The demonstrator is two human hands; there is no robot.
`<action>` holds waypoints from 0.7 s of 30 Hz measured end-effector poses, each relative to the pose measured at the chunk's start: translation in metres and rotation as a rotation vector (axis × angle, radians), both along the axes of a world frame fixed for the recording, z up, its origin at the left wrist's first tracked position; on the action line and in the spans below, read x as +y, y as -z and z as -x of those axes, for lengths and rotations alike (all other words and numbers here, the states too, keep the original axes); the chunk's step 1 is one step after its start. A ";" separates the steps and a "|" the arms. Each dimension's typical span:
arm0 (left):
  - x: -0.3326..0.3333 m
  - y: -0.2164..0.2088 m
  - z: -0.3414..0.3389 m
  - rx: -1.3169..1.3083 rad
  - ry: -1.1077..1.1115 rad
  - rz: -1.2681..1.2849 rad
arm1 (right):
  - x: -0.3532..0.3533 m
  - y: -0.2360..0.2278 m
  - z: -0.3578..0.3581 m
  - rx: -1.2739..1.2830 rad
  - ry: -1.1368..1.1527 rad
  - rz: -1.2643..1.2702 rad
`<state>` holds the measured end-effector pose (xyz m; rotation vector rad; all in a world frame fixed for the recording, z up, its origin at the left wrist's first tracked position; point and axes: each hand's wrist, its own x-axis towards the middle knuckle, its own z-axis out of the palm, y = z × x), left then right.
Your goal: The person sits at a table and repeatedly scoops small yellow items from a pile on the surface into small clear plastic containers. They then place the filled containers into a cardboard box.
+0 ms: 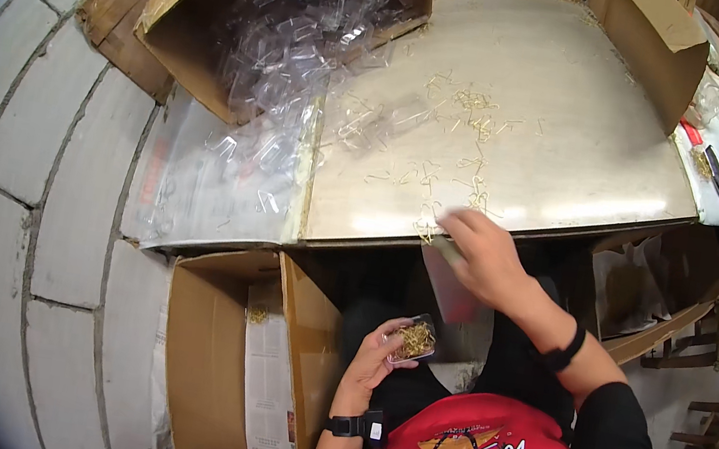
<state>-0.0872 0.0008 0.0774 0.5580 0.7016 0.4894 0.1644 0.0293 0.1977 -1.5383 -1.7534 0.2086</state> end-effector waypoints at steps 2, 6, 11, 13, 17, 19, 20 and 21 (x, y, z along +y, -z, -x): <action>0.003 0.015 -0.004 -0.031 -0.018 0.094 | 0.044 0.002 0.009 -0.114 0.007 -0.038; 0.003 0.028 -0.038 0.106 0.052 0.117 | 0.106 0.024 0.016 -0.412 -0.154 0.025; -0.002 0.041 -0.068 0.184 0.118 0.094 | 0.073 0.006 -0.013 -0.406 -0.212 0.210; -0.003 0.037 -0.081 0.157 0.157 0.099 | 0.047 0.004 -0.042 -0.057 -0.106 0.169; -0.002 0.056 -0.093 0.084 0.106 0.070 | 0.042 0.017 -0.062 0.117 0.182 0.139; -0.004 0.057 -0.095 0.095 0.062 0.052 | 0.051 0.021 -0.040 -0.115 0.208 0.137; -0.004 0.057 -0.095 0.102 0.042 0.041 | 0.057 0.027 -0.030 -0.122 0.141 0.131; -0.005 0.052 -0.094 0.103 0.027 0.047 | 0.059 0.023 -0.013 -0.191 0.105 0.107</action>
